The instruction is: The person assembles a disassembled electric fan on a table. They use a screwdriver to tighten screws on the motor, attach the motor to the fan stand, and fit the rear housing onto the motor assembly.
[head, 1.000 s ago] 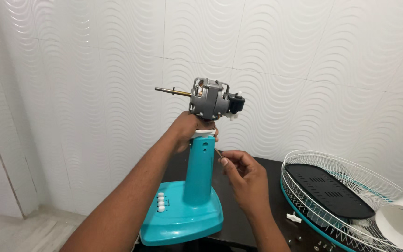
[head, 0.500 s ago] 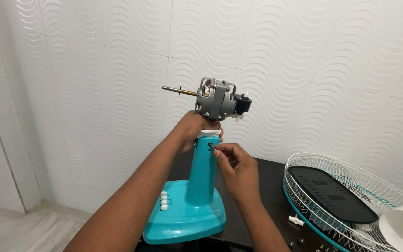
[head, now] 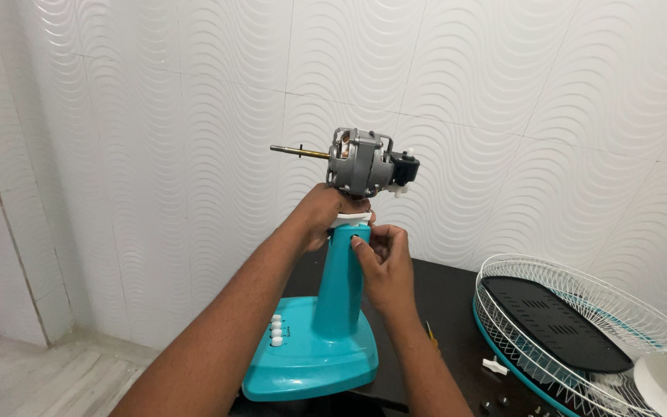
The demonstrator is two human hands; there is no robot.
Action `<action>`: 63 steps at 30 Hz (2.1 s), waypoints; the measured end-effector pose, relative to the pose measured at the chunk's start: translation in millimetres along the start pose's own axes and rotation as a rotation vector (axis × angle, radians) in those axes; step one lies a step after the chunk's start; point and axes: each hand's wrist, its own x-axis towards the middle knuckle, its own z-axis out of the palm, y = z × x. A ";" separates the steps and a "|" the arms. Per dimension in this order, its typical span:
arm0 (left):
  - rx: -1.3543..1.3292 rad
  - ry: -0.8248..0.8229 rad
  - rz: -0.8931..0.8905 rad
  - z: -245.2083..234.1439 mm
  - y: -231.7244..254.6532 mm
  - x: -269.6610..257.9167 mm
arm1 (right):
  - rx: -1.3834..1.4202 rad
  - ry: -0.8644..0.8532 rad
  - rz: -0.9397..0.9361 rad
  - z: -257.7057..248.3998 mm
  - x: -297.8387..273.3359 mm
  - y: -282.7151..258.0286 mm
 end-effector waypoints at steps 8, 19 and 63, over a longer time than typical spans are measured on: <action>0.008 -0.007 0.045 3.5 2.8 2.6 | 0.022 -0.119 0.051 15.6 -9.4 17.9; -0.047 0.019 0.057 5.2 0.0 -4.4 | 0.102 -0.005 0.275 24.7 -7.2 8.1; 0.058 -0.022 -0.116 -5.9 4.9 8.0 | -0.298 0.142 0.277 37.3 -78.0 26.3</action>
